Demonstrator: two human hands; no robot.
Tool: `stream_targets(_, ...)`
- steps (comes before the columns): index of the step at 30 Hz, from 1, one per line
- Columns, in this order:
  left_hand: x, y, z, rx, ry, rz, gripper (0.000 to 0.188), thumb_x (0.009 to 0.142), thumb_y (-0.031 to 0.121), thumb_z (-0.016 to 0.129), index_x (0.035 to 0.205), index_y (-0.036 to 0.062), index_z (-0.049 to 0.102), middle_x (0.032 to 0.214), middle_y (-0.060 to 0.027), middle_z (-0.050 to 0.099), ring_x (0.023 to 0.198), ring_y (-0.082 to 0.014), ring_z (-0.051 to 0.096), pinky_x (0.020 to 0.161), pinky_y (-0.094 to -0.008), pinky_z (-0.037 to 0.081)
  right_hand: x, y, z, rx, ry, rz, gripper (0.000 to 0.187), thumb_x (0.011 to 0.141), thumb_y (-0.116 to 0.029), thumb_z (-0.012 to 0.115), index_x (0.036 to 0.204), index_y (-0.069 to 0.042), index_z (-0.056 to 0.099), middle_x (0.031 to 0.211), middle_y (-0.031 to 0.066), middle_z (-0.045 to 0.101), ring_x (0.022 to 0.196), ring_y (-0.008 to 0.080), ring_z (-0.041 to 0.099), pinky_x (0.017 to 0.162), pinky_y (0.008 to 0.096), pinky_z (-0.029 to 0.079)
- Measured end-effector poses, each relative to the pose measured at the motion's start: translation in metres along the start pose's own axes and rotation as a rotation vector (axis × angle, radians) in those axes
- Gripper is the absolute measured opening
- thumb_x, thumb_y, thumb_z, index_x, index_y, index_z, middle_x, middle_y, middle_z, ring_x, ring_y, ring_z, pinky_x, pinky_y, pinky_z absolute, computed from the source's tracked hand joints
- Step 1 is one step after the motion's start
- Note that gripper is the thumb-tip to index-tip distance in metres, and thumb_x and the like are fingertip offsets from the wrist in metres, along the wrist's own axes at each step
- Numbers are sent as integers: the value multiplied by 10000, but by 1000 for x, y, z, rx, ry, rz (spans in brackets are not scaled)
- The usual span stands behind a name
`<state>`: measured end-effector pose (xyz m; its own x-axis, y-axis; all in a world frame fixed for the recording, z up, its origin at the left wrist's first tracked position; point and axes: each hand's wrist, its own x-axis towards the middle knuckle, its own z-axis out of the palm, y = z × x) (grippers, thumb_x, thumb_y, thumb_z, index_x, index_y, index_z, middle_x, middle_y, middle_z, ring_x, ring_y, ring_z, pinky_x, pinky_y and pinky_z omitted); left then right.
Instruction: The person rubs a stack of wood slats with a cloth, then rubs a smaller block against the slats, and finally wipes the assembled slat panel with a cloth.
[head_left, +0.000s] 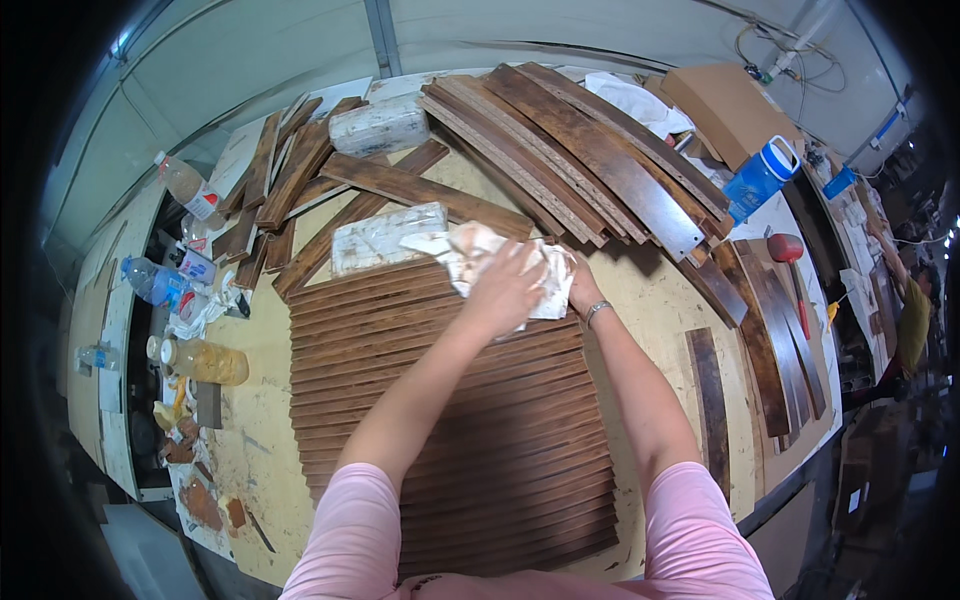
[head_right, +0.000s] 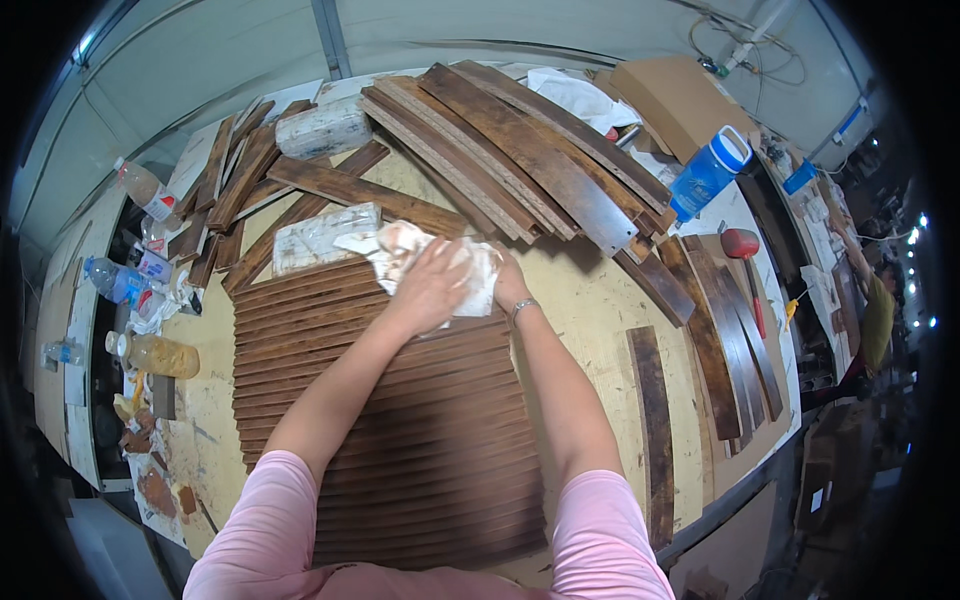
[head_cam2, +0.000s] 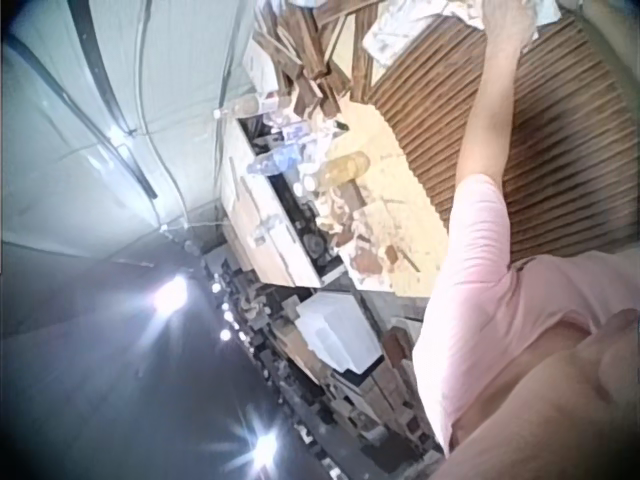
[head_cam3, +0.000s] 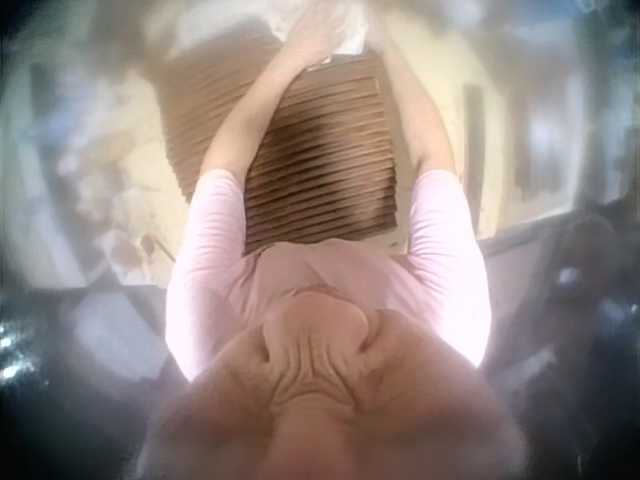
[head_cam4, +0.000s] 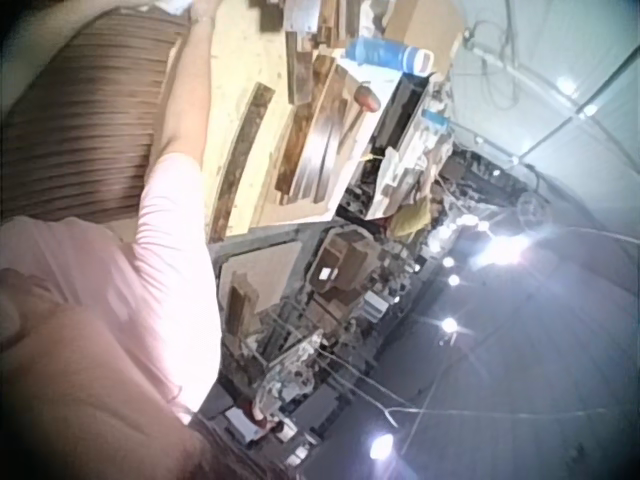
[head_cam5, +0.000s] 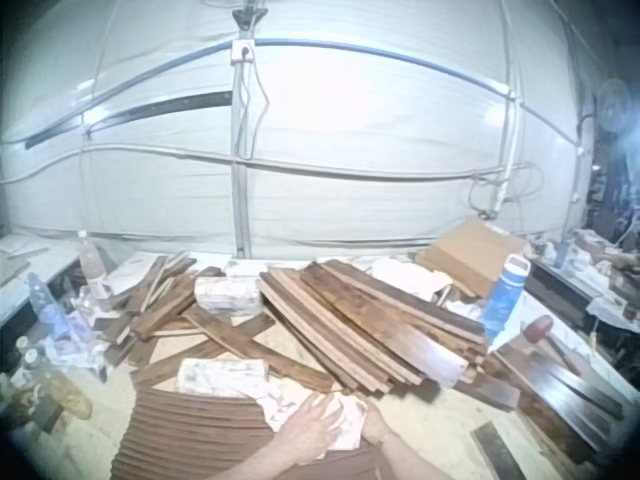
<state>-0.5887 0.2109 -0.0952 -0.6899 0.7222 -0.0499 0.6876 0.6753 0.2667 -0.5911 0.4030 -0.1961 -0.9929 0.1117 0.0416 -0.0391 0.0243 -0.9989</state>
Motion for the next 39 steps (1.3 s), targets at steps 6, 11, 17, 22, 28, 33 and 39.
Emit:
stream_targets(6, -43, -39, -3, -46, 46, -98, 590, 996, 419, 506, 1511, 151, 398, 1628, -69, 250, 1515, -279, 173, 1237, -489, 60, 2, 2, 4, -381, 74, 23, 439, 1018, -332, 402, 1145, 22, 628, 1215, 262, 620, 1172, 420, 546, 1034, 454, 402)
stream_targets(11, -81, -67, -7, -49, 279, -227, 489, 946, 192, 557, 1391, -6, 523, 1530, -187, 409, 1448, -347, 323, 1189, -544, 184, -2, 5, 20, -494, 126, 31, 481, 1042, -335, 313, 1098, 38, 613, 1178, 298, 602, 1137, 469, 531, 1000, 481, 416)
stream_targets(17, 9, -5, 10, -53, 178, 15, 527, 1001, 303, 475, 1484, 103, 414, 1566, -129, 360, 1452, -323, 308, 1204, -490, 214, 11, 5, 3, -509, -7, -28, 426, 971, -329, 481, 1133, 41, 615, 1176, 277, 630, 1096, 450, 589, 921, 461, 488)
stream_targets(22, -87, -79, -33, -613, 135, -503, 509, 990, 186, 523, 1469, 55, 410, 1566, -146, 344, 1374, -351, 433, 1144, -401, 365, 13, 33, -37, -550, 66, -14, 569, 1053, -391, 309, 1225, 79, 580, 1298, 324, 552, 1225, 459, 508, 1068, 447, 381)
stream_targets(28, -254, -268, -44, -32, 638, -826, 420, 992, 63, 465, 1401, -20, 509, 1172, -192, 696, 977, -274, 698, 891, -376, 542, 6, -16, 17, -590, 100, 146, 556, 1057, -368, 291, 1193, 83, 587, 1197, 337, 595, 1175, 483, 529, 1027, 471, 412)
stream_targets(33, -114, -155, -18, -391, 574, -351, 413, 979, 111, 469, 1378, 18, 518, 1411, -218, 523, 1256, -258, 550, 964, -406, 511, 6, -4, 8, -571, 153, -14, 570, 1057, -385, 301, 1128, 93, 605, 1126, 339, 624, 1091, 490, 575, 976, 460, 442)
stream_targets(39, -81, -102, 5, -141, 310, -140, 395, 958, 133, 572, 1348, 184, 606, 1498, -81, 476, 1430, -301, 375, 1186, -425, 325, 0, -22, 14, -626, 111, 52, 542, 1055, -369, 336, 1132, 97, 600, 1121, 326, 634, 1093, 473, 584, 964, 448, 449)
